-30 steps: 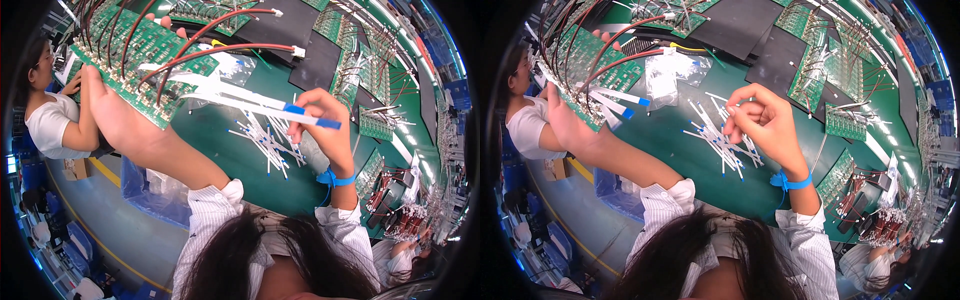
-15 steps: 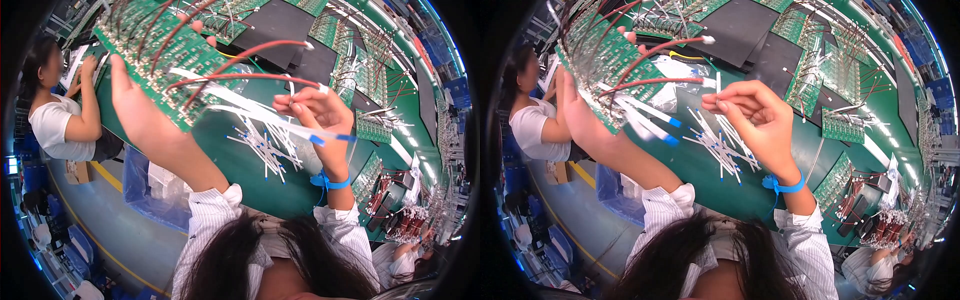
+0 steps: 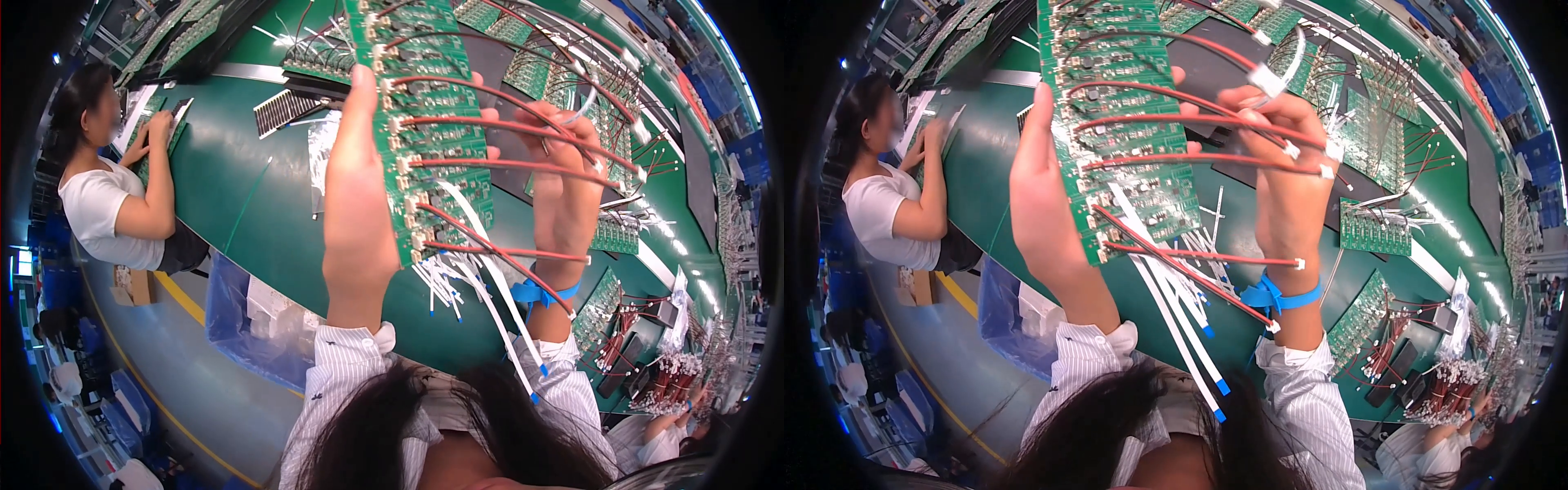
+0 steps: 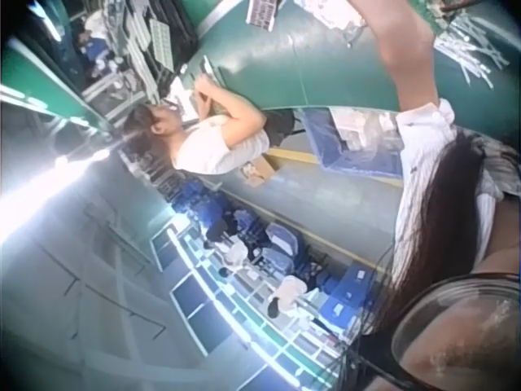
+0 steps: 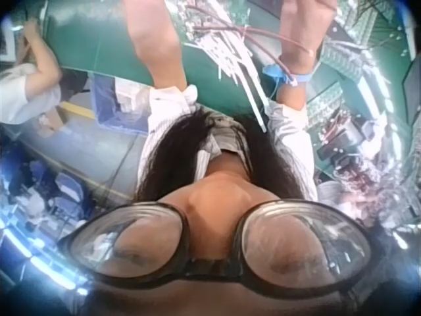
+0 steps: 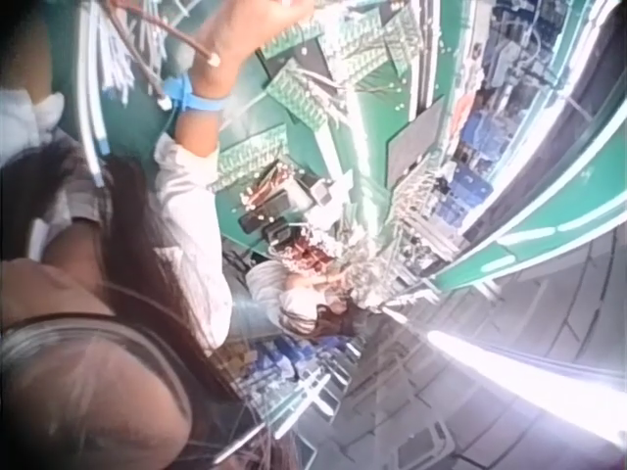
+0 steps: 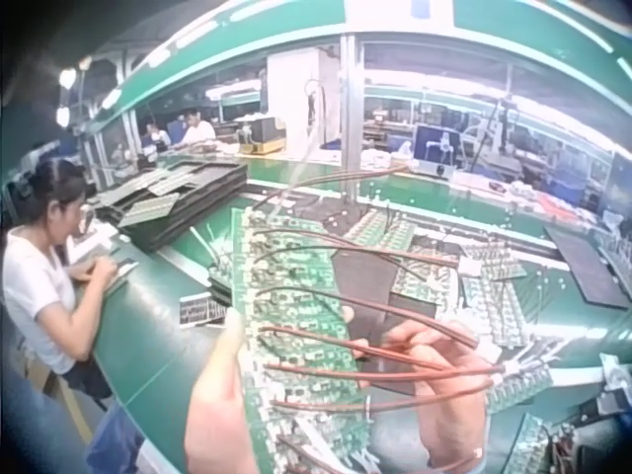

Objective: The person connects multiple wire harnesses to connectors on a printed circuit board by hand.

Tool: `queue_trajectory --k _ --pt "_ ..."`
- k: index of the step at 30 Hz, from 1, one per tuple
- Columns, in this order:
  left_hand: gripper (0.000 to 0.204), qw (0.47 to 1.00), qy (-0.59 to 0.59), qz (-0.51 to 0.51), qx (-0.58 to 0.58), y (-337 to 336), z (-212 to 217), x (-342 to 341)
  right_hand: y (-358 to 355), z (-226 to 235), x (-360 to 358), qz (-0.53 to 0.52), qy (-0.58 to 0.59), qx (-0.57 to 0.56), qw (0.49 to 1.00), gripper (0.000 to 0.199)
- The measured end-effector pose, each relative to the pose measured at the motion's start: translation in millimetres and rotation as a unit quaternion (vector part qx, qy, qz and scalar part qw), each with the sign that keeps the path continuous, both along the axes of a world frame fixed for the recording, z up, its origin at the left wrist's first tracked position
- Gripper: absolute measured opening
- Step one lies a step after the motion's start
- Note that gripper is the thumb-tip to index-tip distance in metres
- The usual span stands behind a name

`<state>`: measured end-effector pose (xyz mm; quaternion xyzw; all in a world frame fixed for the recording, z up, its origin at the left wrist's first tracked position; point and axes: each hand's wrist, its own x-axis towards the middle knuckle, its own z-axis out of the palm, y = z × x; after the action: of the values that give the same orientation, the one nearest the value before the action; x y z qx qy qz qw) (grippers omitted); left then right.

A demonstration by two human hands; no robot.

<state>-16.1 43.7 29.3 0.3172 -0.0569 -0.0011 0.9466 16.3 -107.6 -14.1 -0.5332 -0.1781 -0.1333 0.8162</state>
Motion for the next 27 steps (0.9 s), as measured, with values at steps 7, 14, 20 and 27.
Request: queue_trajectory --k 7,14,20,27 --pt "0.041 0.962 -0.005 0.217 0.164 -20 -20 8 4 3 3 0.1 -0.029 0.045 0.994 0.023" --pt "0.041 0.976 0.028 0.183 0.112 -21 -18 1 6 8 12 -0.009 -0.128 -0.098 0.987 0.016" --pt "0.047 0.995 0.016 -0.05 -0.079 -28 -9 1 5 7 14 -0.097 -0.188 -0.217 0.953 0.017" --pt "0.045 0.994 -0.027 -0.09 -0.053 -25 -15 4 3 10 14 -0.07 -0.217 -0.246 0.942 0.019"
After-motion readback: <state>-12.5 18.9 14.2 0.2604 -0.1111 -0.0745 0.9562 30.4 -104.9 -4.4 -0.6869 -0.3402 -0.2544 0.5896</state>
